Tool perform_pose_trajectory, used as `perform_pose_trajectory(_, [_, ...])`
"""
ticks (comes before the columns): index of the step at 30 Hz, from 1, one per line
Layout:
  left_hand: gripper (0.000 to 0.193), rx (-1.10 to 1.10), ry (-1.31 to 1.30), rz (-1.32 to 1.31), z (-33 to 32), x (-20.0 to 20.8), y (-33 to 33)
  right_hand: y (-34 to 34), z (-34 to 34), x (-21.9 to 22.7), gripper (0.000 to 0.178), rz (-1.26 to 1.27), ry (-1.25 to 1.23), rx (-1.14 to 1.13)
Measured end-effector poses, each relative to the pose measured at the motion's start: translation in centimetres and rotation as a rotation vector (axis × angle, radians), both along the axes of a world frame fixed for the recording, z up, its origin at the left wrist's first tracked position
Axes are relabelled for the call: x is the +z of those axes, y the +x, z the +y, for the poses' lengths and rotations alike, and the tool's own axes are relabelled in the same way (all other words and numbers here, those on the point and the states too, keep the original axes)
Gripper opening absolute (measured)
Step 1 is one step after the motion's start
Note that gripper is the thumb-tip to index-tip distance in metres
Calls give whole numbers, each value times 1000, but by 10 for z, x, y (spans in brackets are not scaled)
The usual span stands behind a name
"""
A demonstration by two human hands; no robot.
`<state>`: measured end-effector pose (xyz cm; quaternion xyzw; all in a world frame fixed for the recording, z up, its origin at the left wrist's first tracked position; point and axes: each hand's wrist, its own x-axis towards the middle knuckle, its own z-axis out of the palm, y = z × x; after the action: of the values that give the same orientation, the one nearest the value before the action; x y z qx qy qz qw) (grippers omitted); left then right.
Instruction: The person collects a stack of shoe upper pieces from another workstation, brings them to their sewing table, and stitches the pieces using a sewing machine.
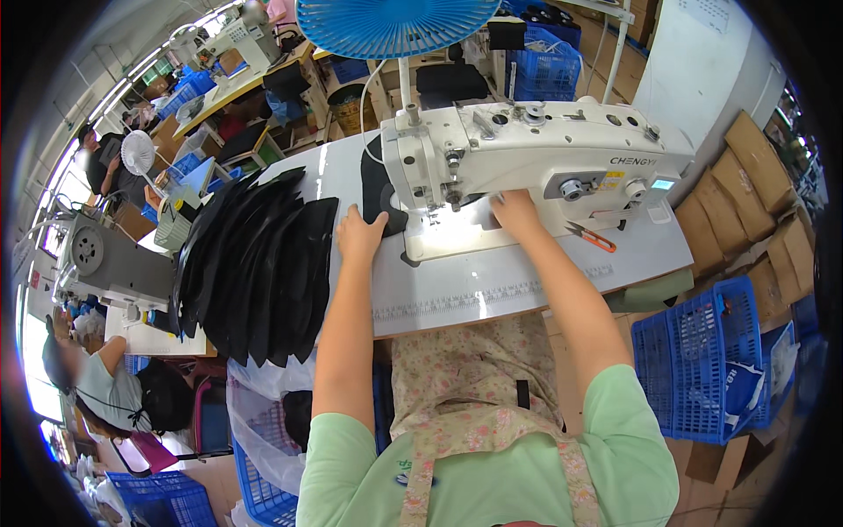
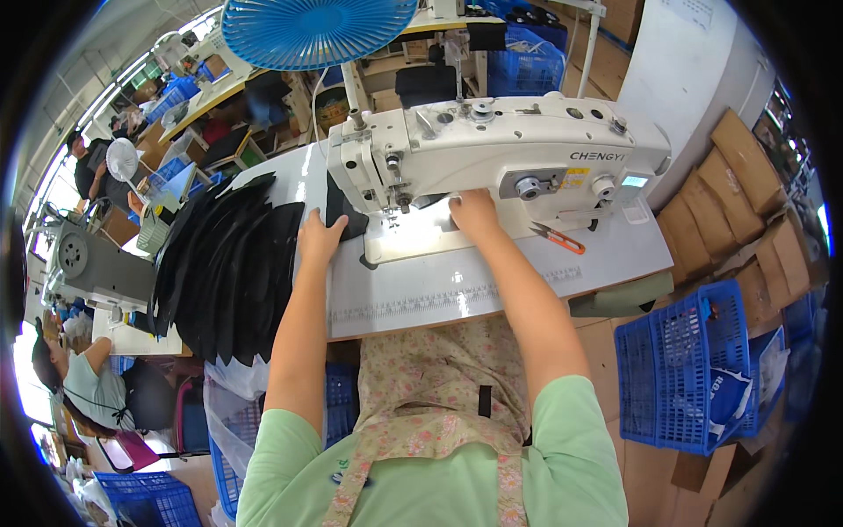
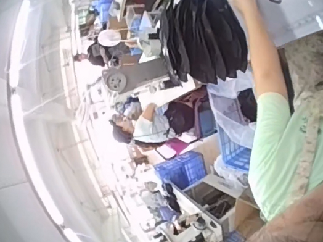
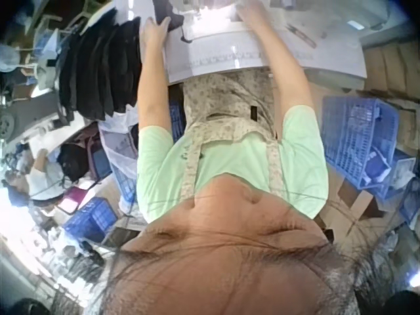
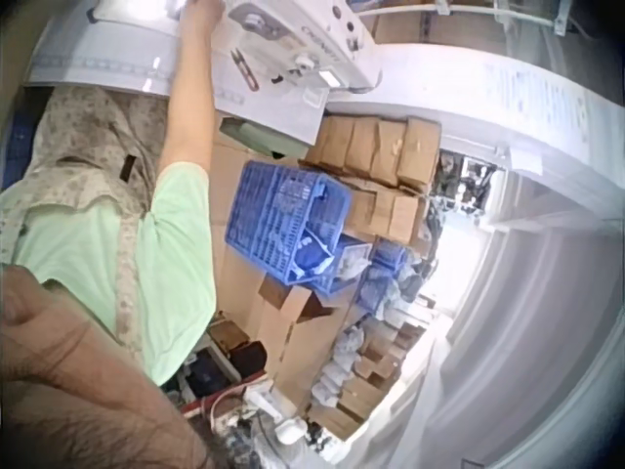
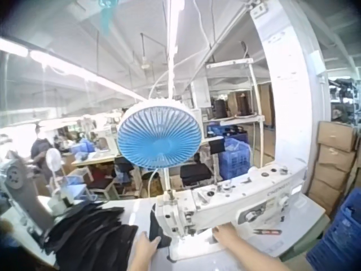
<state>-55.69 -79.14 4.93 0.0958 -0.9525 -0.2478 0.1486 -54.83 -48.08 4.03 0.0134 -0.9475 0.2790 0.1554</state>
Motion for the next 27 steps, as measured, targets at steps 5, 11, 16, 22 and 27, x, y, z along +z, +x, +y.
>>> perform_pose_trajectory(5, [75, -7, -34, -81, 13, 9, -3, -61, -23, -11, 47, 168, 52, -188])
perform_pose_trajectory(11, [54, -194, 250, 83, 2, 4, -20, -74, -26, -21, 36, 317, 128, -218])
perform_pose_trajectory(16, [30, -320, 410, -38, -36, 20, -41, -54, -25, -4, 34, 88, 169, -15])
perform_pose_trajectory(22, [41, -820, -22, -209, -26, 70, 15, -13, 13, 26, 32, -227, 72, 275])
perform_pose_trajectory(27, [41, -917, -432, -90, -24, 82, 24, 4, 36, 14, 27, 133, 172, 670])
